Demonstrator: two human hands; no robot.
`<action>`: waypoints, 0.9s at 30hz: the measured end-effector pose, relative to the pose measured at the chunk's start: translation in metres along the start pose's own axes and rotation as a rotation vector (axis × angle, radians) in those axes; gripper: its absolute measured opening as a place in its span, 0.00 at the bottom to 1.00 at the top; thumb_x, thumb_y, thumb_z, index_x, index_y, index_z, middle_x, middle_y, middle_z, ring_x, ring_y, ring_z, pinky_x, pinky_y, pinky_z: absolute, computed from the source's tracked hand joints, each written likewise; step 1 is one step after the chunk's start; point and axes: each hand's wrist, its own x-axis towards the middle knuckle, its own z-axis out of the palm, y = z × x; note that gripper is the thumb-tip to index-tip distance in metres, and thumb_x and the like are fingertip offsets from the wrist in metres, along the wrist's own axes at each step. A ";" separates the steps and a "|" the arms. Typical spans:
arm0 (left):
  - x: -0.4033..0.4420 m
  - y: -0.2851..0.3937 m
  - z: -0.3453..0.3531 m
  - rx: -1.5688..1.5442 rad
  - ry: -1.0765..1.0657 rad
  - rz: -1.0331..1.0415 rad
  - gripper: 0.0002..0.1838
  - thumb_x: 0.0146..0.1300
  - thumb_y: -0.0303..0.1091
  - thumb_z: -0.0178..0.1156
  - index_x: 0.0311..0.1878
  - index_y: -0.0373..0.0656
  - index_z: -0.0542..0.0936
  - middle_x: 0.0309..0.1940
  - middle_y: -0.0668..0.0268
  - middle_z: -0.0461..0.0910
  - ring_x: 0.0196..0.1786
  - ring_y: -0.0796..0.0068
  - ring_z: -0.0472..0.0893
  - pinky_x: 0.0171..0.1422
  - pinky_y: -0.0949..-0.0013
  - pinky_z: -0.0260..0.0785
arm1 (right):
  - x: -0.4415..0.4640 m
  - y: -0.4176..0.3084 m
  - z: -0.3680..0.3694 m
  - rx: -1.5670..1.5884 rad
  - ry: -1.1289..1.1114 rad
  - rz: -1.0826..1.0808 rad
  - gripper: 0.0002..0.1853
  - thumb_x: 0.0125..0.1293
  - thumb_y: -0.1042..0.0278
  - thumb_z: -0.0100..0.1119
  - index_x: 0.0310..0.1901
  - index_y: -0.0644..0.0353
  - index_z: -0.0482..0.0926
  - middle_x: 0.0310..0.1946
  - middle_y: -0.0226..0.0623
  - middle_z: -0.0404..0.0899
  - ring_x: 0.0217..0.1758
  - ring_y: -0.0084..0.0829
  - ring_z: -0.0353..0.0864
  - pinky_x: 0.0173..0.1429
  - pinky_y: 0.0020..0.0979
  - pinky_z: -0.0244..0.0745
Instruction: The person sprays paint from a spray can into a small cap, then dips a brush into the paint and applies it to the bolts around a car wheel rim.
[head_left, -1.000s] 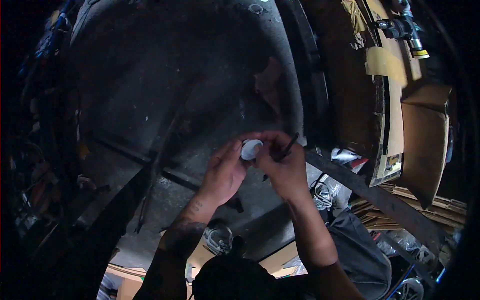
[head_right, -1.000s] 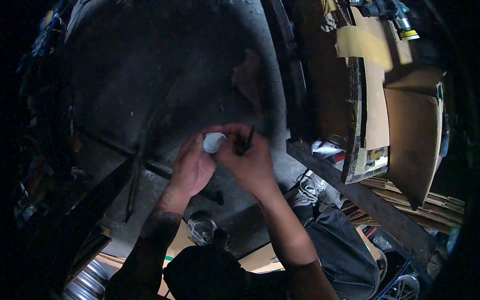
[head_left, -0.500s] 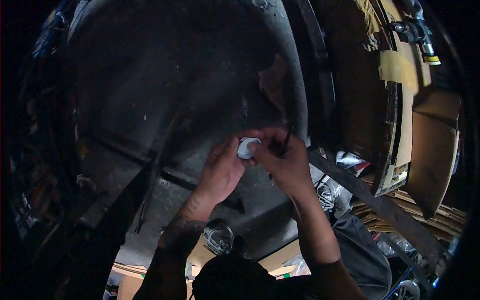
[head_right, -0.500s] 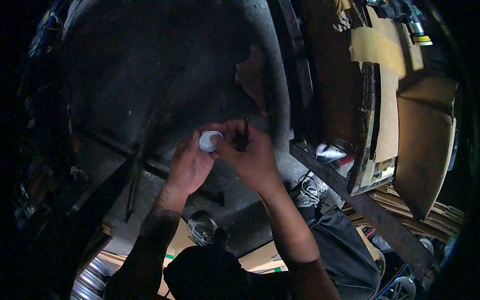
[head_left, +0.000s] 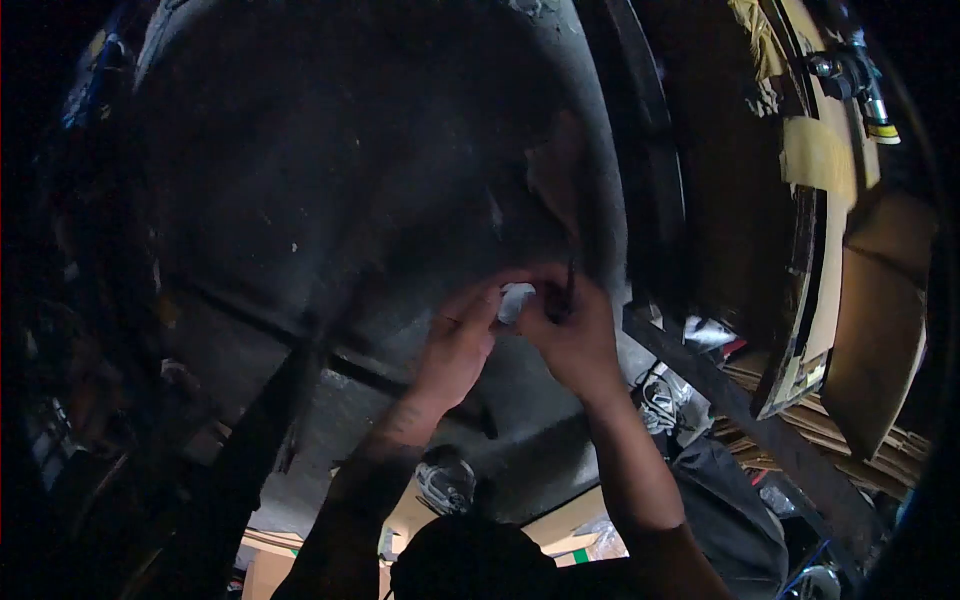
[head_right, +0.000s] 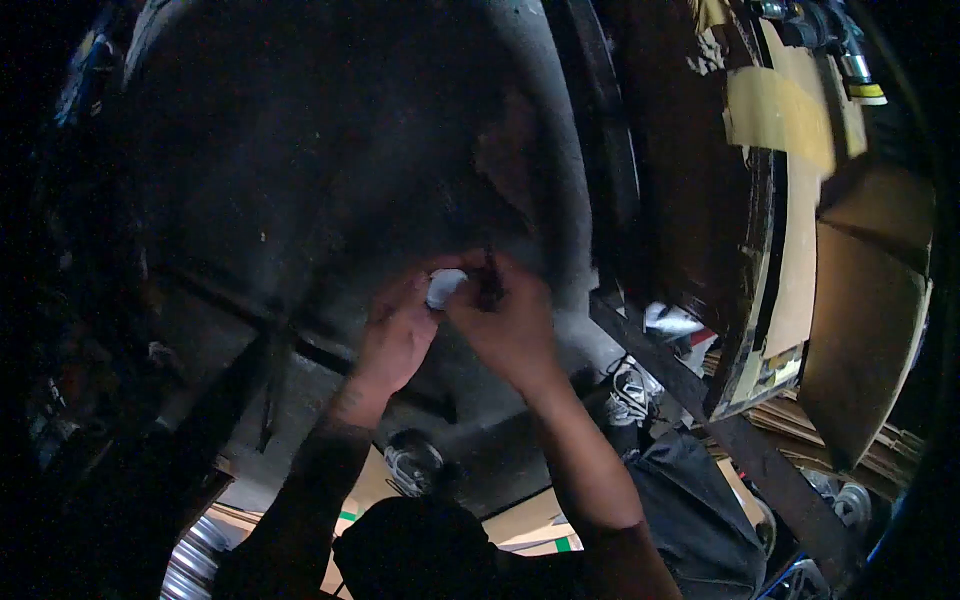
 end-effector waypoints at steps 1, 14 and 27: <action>0.006 0.001 -0.001 0.129 0.023 0.008 0.20 0.81 0.43 0.48 0.64 0.41 0.78 0.57 0.66 0.81 0.59 0.76 0.77 0.64 0.70 0.68 | 0.003 0.006 0.001 0.012 0.056 -0.041 0.10 0.67 0.74 0.62 0.49 0.65 0.81 0.35 0.33 0.85 0.39 0.19 0.82 0.44 0.26 0.77; 0.210 0.111 -0.100 0.737 1.040 1.235 0.19 0.76 0.37 0.53 0.64 0.36 0.74 0.57 0.56 0.76 0.54 0.65 0.76 0.59 0.61 0.70 | 0.035 0.059 -0.033 -0.147 0.228 0.069 0.15 0.69 0.59 0.65 0.49 0.61 0.83 0.32 0.34 0.82 0.37 0.24 0.80 0.43 0.31 0.75; 0.278 0.208 -0.235 1.506 1.139 0.689 0.31 0.72 0.48 0.58 0.72 0.38 0.70 0.68 0.50 0.74 0.70 0.50 0.73 0.73 0.48 0.62 | 0.036 0.081 -0.043 -0.622 0.290 -0.061 0.16 0.71 0.65 0.61 0.58 0.59 0.80 0.47 0.48 0.84 0.51 0.43 0.85 0.59 0.42 0.77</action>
